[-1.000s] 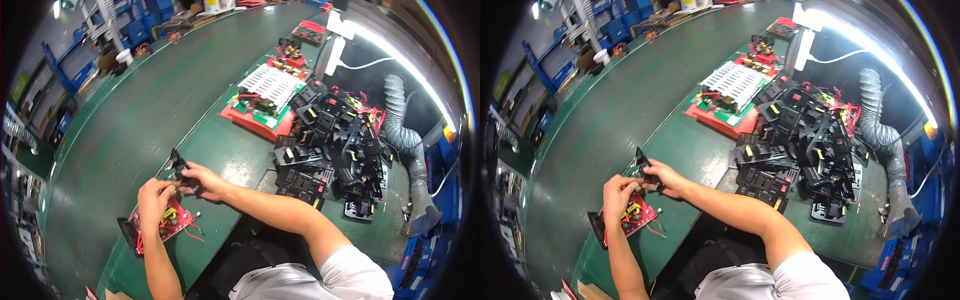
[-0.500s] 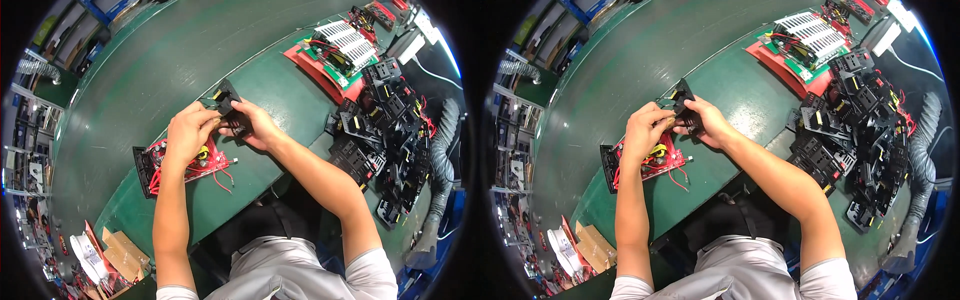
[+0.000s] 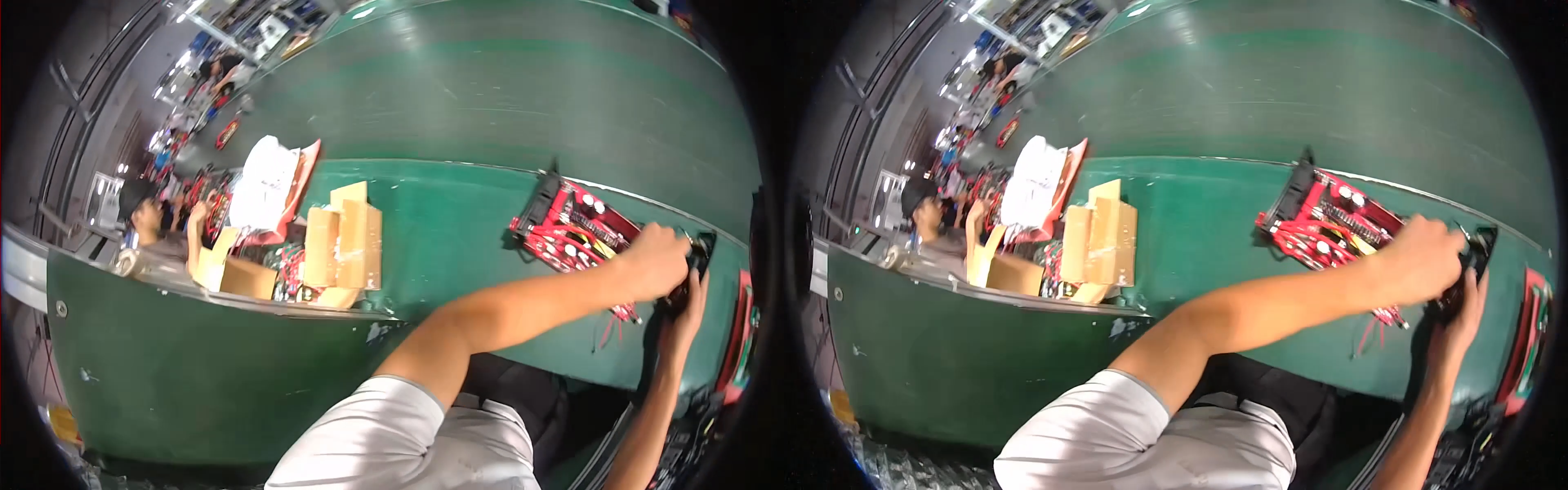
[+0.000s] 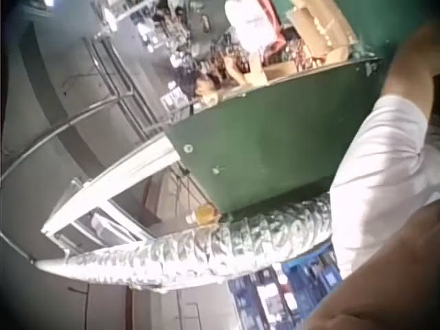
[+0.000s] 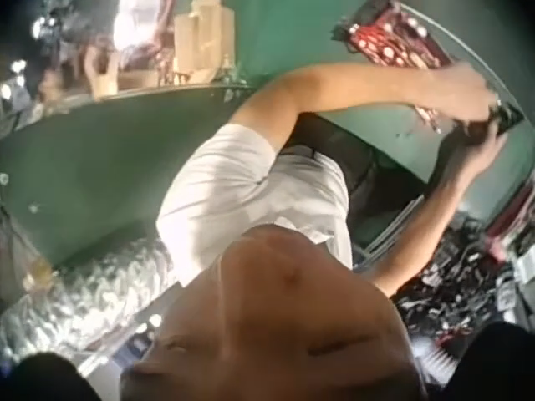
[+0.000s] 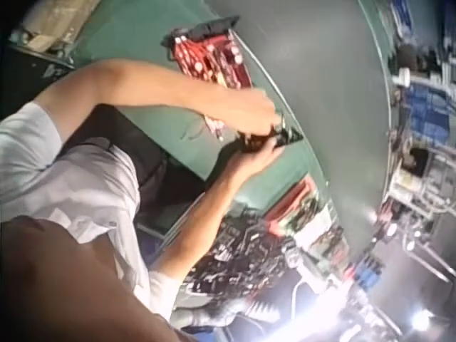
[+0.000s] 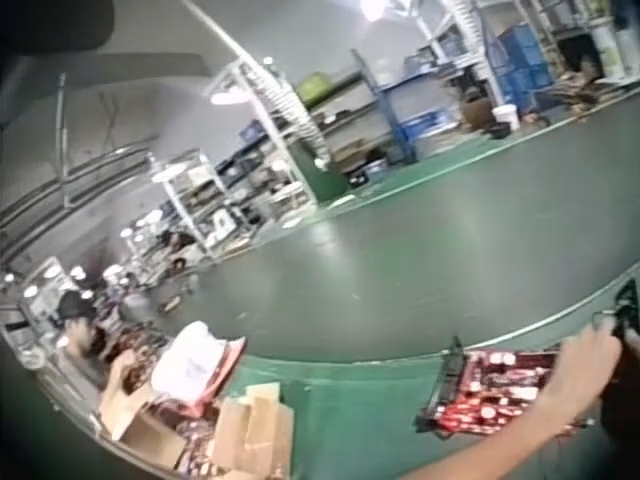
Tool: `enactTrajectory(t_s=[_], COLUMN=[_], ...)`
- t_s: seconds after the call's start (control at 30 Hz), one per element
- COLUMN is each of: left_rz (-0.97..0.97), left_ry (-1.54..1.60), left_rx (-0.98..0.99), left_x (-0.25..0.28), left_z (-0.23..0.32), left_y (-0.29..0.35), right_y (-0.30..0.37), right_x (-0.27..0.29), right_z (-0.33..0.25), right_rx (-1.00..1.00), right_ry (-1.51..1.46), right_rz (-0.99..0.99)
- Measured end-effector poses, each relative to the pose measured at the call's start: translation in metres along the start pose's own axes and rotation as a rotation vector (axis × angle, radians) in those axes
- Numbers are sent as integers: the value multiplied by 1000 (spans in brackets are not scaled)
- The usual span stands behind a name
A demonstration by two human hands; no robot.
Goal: Assembling and inspecting electronic circuit boards and housing components on a production line.
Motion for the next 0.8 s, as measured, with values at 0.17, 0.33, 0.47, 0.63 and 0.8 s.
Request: enactTrajectory(t_s=[0.17, 0.33, 0.47, 0.63, 0.8], left_rz=[13, -20, 18, 100, 102], left_ry=[-10, -1, 81, 179, 226], left_rx=[29, 23, 53, 25, 48], left_x=[-1, -6, -1, -2, 25], left_z=[-7, -6, -12, 2, -31], left_y=[13, 12, 15, -14, 29], right_y=[7, 0, 6, 1, 34], right_x=[-13, -3, -14, 41, -86], right_z=[4, 11, 5, -11, -28], right_rx=[104, 6, 242, 85, 499], right_ry=[104, 27, 283, 113, 1382], right_rz=[6, -6, 30, 58, -71])
Point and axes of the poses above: each hand's wrist, its own y-axis away from the middle knuckle, its own x-axis out of the back of the hand, z = x × y, the point moved 6 cm from there along -y, towards the middle knuckle, and after that the axes turned 7 degrees about -x, right-handed, at the moved point
